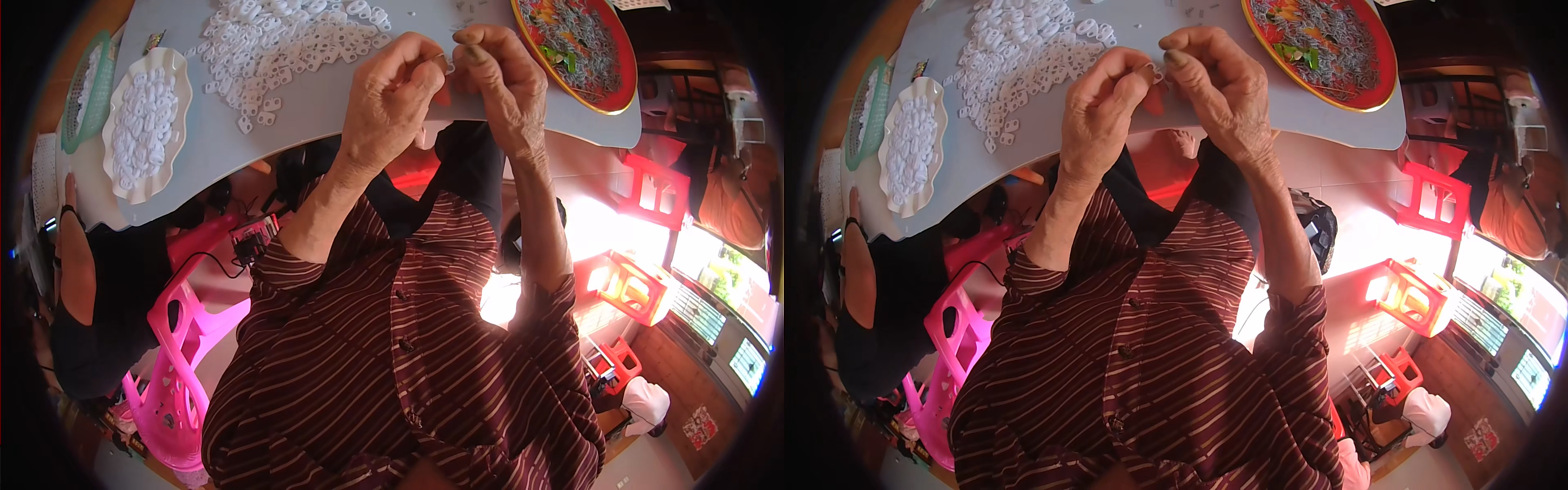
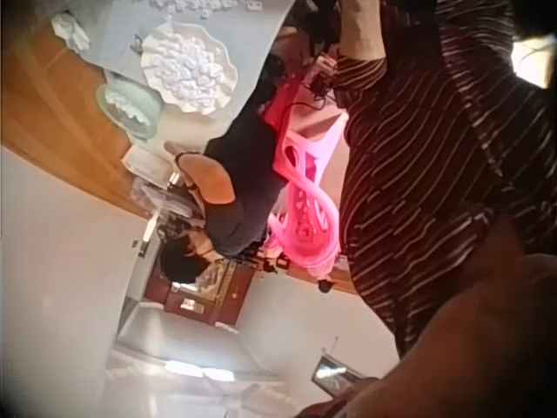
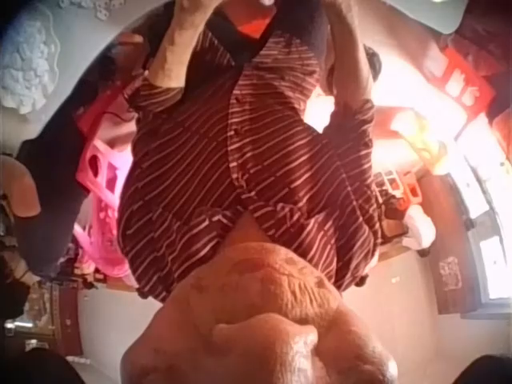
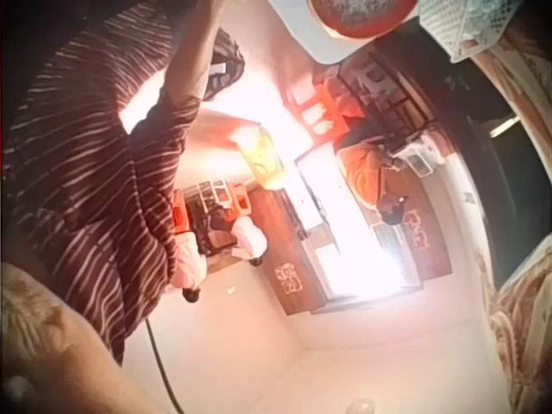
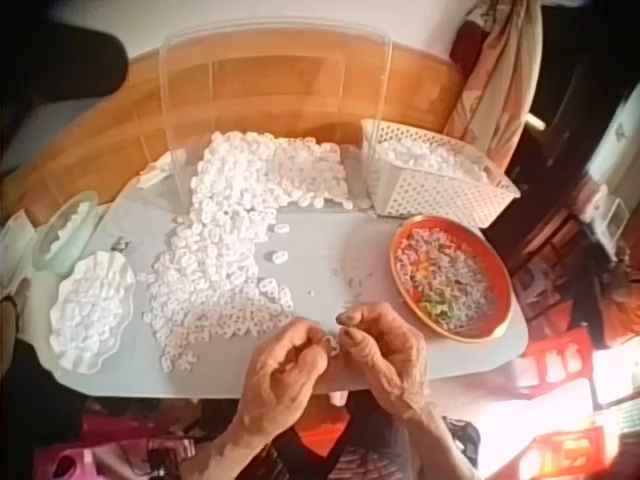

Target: Manually assembling small white plastic components by inserting smaller parts into them.

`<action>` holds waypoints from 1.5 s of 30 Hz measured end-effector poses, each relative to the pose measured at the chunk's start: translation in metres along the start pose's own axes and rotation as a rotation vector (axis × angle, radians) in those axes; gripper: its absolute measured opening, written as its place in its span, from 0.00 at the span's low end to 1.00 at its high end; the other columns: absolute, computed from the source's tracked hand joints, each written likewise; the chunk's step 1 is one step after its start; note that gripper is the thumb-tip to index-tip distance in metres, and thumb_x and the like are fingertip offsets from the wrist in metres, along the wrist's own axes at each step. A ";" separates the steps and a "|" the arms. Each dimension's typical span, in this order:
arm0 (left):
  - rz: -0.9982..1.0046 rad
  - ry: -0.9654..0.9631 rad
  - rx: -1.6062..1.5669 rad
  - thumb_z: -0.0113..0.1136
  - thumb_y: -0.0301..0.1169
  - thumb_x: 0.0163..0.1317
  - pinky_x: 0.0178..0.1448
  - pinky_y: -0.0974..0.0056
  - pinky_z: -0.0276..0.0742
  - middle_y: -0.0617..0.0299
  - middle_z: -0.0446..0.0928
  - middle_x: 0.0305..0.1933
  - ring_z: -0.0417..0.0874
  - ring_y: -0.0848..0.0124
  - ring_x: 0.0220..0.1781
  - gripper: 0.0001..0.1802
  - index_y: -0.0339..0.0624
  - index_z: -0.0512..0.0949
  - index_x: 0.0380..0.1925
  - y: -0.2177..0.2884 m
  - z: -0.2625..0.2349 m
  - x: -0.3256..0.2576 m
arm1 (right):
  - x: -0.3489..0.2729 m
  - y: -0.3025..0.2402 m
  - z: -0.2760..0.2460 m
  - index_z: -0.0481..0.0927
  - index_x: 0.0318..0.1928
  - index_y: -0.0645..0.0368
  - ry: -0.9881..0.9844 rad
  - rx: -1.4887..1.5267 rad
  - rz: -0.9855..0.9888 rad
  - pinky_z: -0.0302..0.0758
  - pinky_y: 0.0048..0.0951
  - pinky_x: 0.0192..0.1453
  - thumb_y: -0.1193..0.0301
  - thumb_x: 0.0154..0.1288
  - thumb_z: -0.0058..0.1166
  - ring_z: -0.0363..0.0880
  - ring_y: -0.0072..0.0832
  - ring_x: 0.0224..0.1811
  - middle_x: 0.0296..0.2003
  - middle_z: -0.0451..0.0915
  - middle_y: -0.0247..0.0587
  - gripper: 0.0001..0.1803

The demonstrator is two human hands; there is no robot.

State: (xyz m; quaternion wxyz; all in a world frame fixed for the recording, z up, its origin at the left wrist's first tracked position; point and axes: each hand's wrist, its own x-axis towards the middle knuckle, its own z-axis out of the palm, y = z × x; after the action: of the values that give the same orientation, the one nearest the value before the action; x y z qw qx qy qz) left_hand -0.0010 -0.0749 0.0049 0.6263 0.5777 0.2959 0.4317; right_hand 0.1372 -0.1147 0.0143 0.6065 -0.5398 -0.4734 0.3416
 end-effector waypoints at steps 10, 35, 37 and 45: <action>0.180 0.001 0.120 0.52 0.29 0.65 0.22 0.76 0.64 0.70 0.69 0.20 0.67 0.85 0.20 0.06 0.36 0.72 0.32 -0.011 -0.001 -0.001 | -0.002 0.005 0.004 0.80 0.31 0.62 0.000 -0.231 -0.093 0.69 0.17 0.29 0.69 0.62 0.59 0.71 0.12 0.25 0.21 0.77 0.28 0.08; 0.235 0.005 0.174 0.50 0.28 0.65 0.30 0.71 0.70 0.65 0.72 0.22 0.74 0.78 0.24 0.07 0.35 0.72 0.32 -0.012 -0.007 0.003 | 0.007 0.008 0.005 0.78 0.31 0.64 -0.121 -0.077 0.023 0.67 0.16 0.27 0.68 0.63 0.58 0.69 0.12 0.24 0.20 0.75 0.28 0.10; 0.214 -0.001 0.163 0.50 0.27 0.64 0.30 0.71 0.71 0.65 0.72 0.22 0.75 0.78 0.24 0.07 0.34 0.72 0.32 -0.013 -0.010 0.004 | 0.007 0.010 0.004 0.77 0.32 0.64 -0.146 -0.091 0.004 0.67 0.16 0.28 0.68 0.63 0.58 0.69 0.12 0.24 0.21 0.76 0.27 0.10; 0.276 -0.036 0.760 0.49 0.28 0.63 0.38 0.67 0.74 0.53 0.77 0.27 0.80 0.70 0.31 0.07 0.39 0.74 0.37 0.020 -0.046 0.043 | 0.004 0.018 0.003 0.75 0.37 0.65 -0.132 0.051 -0.010 0.70 0.16 0.36 0.71 0.64 0.56 0.71 0.14 0.30 0.29 0.78 0.31 0.08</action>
State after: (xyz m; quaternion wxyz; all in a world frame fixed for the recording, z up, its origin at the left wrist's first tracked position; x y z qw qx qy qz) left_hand -0.0254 -0.0164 0.0226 0.3096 0.8099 0.3430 0.3614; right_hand 0.1375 -0.1072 -0.0022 0.5891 -0.4983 -0.5060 0.3854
